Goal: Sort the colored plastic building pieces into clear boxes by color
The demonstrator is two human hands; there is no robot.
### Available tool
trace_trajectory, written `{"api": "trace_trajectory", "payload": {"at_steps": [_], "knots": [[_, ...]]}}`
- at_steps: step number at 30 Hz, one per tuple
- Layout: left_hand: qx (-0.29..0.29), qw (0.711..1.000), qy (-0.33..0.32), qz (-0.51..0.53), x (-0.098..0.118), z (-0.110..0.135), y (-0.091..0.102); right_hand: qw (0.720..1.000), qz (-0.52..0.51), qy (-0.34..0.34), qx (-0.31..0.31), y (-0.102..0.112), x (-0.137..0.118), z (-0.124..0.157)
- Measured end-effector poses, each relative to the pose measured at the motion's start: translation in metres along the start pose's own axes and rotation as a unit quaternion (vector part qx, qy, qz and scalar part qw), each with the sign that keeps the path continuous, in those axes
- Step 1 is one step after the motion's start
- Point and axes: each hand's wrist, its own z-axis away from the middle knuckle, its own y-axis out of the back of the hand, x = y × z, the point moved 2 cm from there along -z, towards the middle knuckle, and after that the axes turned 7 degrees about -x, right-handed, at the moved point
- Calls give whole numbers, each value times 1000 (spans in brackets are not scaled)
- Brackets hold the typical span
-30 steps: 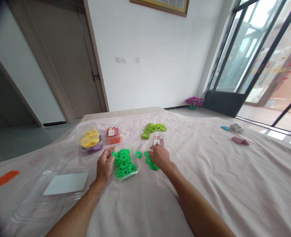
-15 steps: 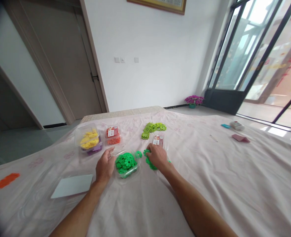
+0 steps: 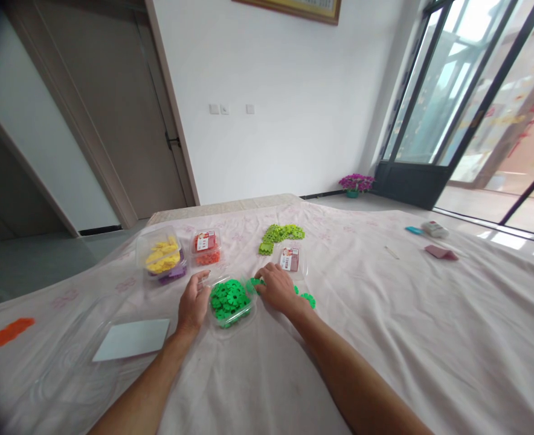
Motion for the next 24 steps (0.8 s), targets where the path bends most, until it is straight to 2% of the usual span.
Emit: {"api": "trace_trajectory", "payload": {"at_steps": [3, 5, 9, 11, 13, 16, 19, 21, 24], "knots": [[1, 1000, -1, 9, 0, 0, -1, 998, -58, -26, 17, -1, 5, -2], [2, 1000, 0, 6, 2, 0, 0, 992, -109, -41, 54, -2, 7, -3], [-6, 1000, 4, 0, 4, 1, 0, 954, -262, -23, 147, -1, 1, -8], [-9, 1000, 7, 5, 4, 1, 1, 932, -338, 19, 132, 1, -5, -10], [-7, 1000, 9, 10, 4, 1, 1, 925, -365, 46, 99, 7, -8, -11], [-2, 1000, 5, 12, 4, 1, 1, 953, -298, 17, 59, 25, 2, -8], [-5, 1000, 1, 16, 3, 1, 0, 988, -146, -36, -13, 44, 23, -2], [-7, 1000, 2, 18, 3, 1, -1, 995, -41, -58, -72, 52, 35, 4], [-11, 1000, 2, 17, 1, 0, -1, 987, 65, -61, -135, 55, 45, 11]]}}
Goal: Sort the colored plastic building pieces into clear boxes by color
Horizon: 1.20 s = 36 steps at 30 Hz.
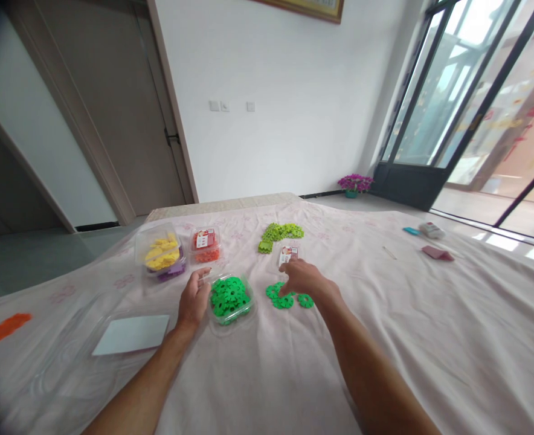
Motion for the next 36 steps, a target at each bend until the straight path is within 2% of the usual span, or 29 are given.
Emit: {"api": "trace_trajectory", "payload": {"at_steps": [5, 12, 18, 23, 27, 30, 36], "knots": [[-3, 1000, -7, 1, -2, -1, 0, 996, 65, 45, -51, -10, -2, 0], [-6, 1000, -9, -11, 0, -1, 0, 994, 63, 83, -41, -17, -3, -8], [-5, 1000, -10, -17, -1, -1, -1, 996, 18, 34, -80, -15, -4, -6], [-2, 1000, -5, -31, -1, -2, -1, 990, -63, 45, -115, -9, -5, -3], [-3, 1000, -6, -30, 2, -1, -1, 995, -17, 15, -101, -10, -1, -3], [-3, 1000, -4, -27, 3, 0, 0, 995, 11, 18, -100, -14, -4, -4], [-2, 1000, -4, -28, 3, 0, 0, 994, -3, 28, -106, -14, -13, 0]]}}
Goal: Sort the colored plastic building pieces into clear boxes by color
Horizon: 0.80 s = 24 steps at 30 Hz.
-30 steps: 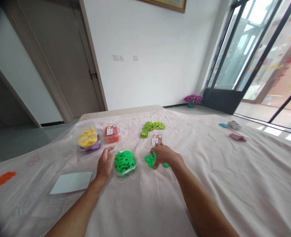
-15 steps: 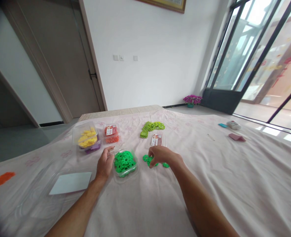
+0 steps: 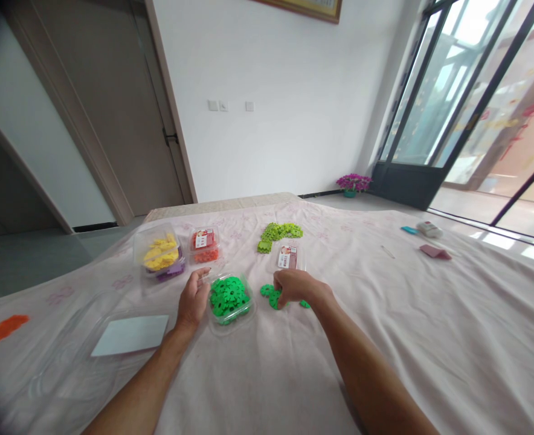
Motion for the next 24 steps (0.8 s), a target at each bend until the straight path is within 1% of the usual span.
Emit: {"api": "trace_trajectory", "payload": {"at_steps": [4, 6, 8, 10, 12, 15, 16, 17, 18, 19, 21, 22, 23, 24], "knots": [[-1, 1000, 2, 3, -1, 0, 0, 999, -34, 20, 12, 7, -2, 6], [-2, 1000, 3, 2, -2, -1, -1, 996, -74, 39, 43, 12, -3, 8], [-2, 1000, 4, 0, -2, -1, -1, 984, -137, 63, 93, 15, -8, 6], [1, 1000, 3, -3, -2, 0, -1, 961, -214, 87, 153, 15, -17, 1], [4, 1000, 1, -4, -1, 0, -1, 927, -296, 117, 199, 10, -28, -8], [3, 1000, 3, 1, 0, 2, -1, 869, -414, 165, 217, 1, -43, -17], [3, 1000, 4, 2, 0, 2, -1, 857, -435, 171, 217, 1, -45, -17], [1, 1000, 4, 2, 0, 2, -1, 856, -438, 168, 219, 2, -45, -15], [1, 1000, 5, 2, 0, 2, -1, 866, -420, 158, 222, 5, -43, -12], [2, 1000, 6, 1, -1, 1, -1, 885, -382, 141, 225, 9, -38, -7], [4, 1000, 6, 0, -1, 1, -1, 938, -261, 91, 211, 19, -23, 4], [4, 1000, 4, 0, -1, 0, -1, 960, -194, 61, 190, 23, -15, 9], [5, 1000, 2, 0, -1, 0, -1, 977, -133, 30, 161, 25, -6, 12], [5, 1000, 0, 0, -1, 0, -2, 989, -84, -1, 125, 27, 3, 15]]}}
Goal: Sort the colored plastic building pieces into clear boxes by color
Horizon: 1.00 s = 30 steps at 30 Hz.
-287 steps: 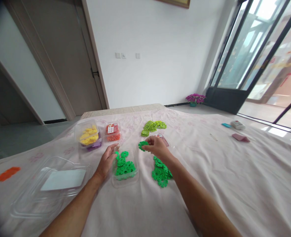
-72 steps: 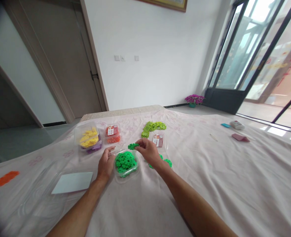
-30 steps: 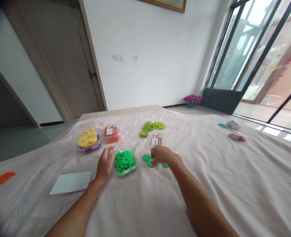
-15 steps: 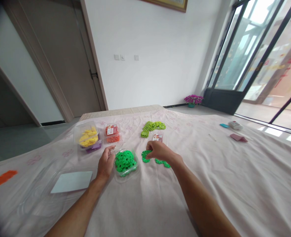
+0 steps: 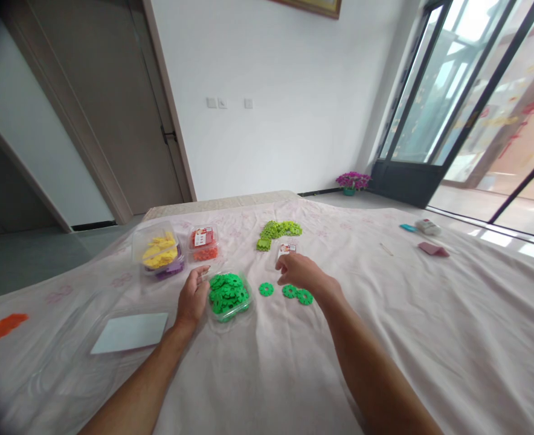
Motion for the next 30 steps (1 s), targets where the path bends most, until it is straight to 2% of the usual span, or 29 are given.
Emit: {"api": "trace_trajectory", "payload": {"at_steps": [4, 8, 12, 14, 17, 24, 30], "knots": [[3, 1000, -4, 2, 1, 0, 1, 984, 94, -87, -122, -2, 27, 3], [2, 1000, -3, 4, 1, 1, 1, 974, 103, -134, -152, -8, 36, 3], [0, 1000, -3, 7, 2, 1, 1, 969, 57, -164, -176, -8, 39, 5], [-2, 1000, -4, 9, 2, 1, 1, 972, 12, -144, -185, -7, 39, 5], [-2, 1000, -3, 5, 2, 0, 1, 983, -27, -71, -166, -8, 36, 1], [-4, 1000, -2, 1, 1, 0, 1, 988, 51, -49, -140, -16, 41, -8], [-1, 1000, -5, 2, -1, -1, 0, 995, -52, 45, -66, -21, 7, -12]]}}
